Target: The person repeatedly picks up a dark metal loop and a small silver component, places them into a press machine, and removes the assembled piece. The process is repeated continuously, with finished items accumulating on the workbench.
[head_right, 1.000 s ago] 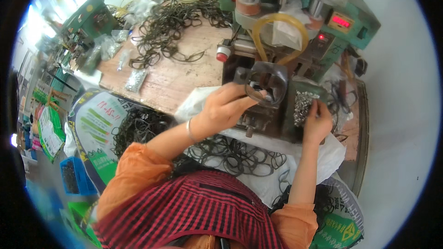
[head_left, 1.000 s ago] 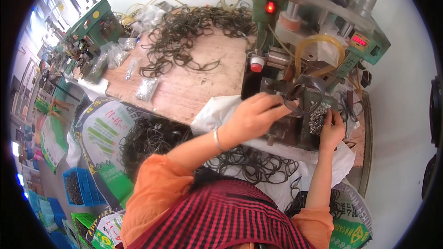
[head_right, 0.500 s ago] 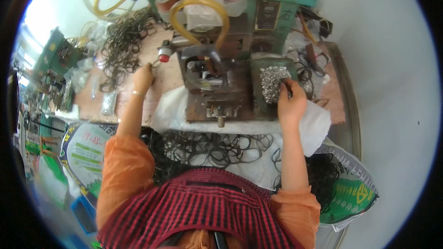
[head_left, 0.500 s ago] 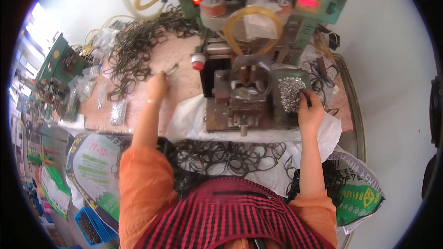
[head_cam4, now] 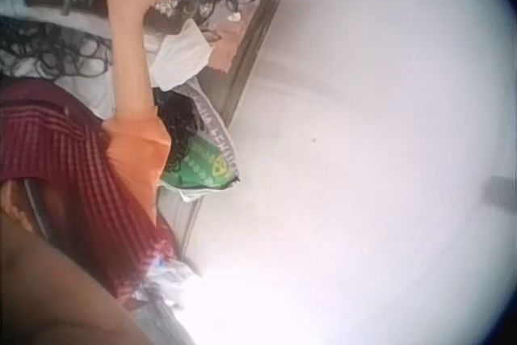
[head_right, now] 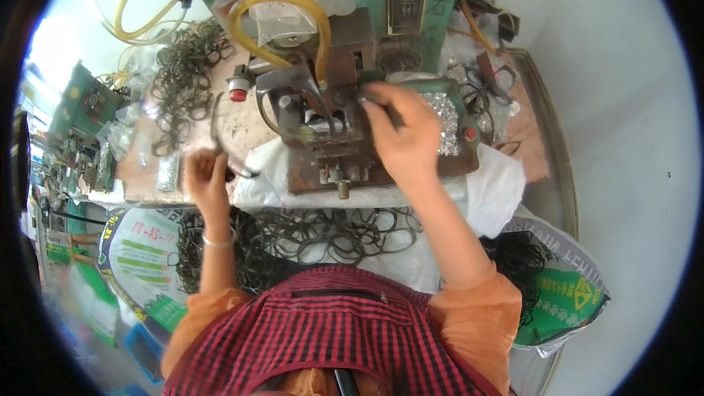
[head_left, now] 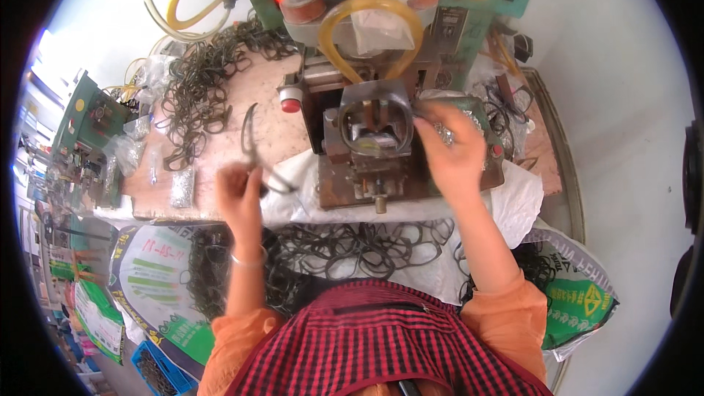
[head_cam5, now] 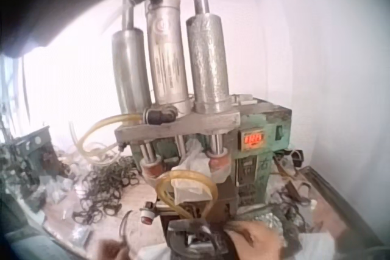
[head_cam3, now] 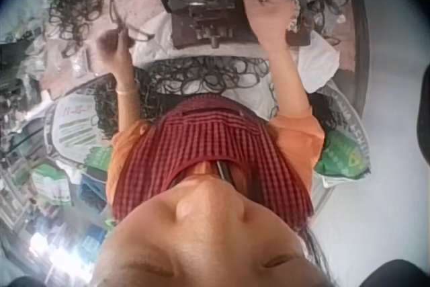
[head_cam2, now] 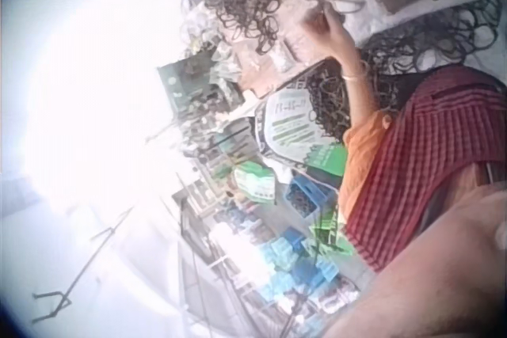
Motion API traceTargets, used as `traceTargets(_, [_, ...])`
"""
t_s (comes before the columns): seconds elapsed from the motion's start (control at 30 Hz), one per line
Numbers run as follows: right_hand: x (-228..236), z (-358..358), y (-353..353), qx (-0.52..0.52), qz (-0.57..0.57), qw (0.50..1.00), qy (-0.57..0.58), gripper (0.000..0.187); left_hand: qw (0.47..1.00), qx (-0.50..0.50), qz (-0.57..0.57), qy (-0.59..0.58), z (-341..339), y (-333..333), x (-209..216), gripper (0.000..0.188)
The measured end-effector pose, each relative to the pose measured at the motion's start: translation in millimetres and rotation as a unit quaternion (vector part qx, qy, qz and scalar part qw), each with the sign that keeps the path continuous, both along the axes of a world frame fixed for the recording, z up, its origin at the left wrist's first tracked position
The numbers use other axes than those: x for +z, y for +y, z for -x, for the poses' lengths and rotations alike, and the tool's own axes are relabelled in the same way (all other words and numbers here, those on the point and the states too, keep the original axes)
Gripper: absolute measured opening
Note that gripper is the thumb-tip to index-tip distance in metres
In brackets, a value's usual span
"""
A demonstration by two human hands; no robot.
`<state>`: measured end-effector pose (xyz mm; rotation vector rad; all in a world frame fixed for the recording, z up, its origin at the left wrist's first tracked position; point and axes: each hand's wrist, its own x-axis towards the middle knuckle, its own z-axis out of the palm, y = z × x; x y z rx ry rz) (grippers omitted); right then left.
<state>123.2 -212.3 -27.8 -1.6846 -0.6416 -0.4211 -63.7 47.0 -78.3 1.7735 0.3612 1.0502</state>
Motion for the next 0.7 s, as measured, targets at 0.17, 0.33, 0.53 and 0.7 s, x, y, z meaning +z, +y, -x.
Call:
traceTargets(0.17, [-25, 9, 30, 0.091, -0.185, 0.957, 0.201, 0.034, 0.951, 0.012, -0.300, -0.077, -2, -73, 8, 0.011])
traceTargets(0.33, [-12, 11, 36, 0.148, -0.225, 0.924, 0.270, 0.038, 0.929, 0.022, -0.338, -0.151, -61, -74, 46, 0.017])
traceTargets(0.53, [18, 35, 41, 0.176, -0.285, 0.885, 0.324, 0.040, 0.856, 0.189, -0.481, 0.026, 27, -83, 136, 0.003])
traceTargets(0.7, [10, 35, 18, 0.104, -0.051, 0.984, 0.133, 0.036, 0.871, 0.080, -0.467, -0.132, 19, -49, 118, 0.006])
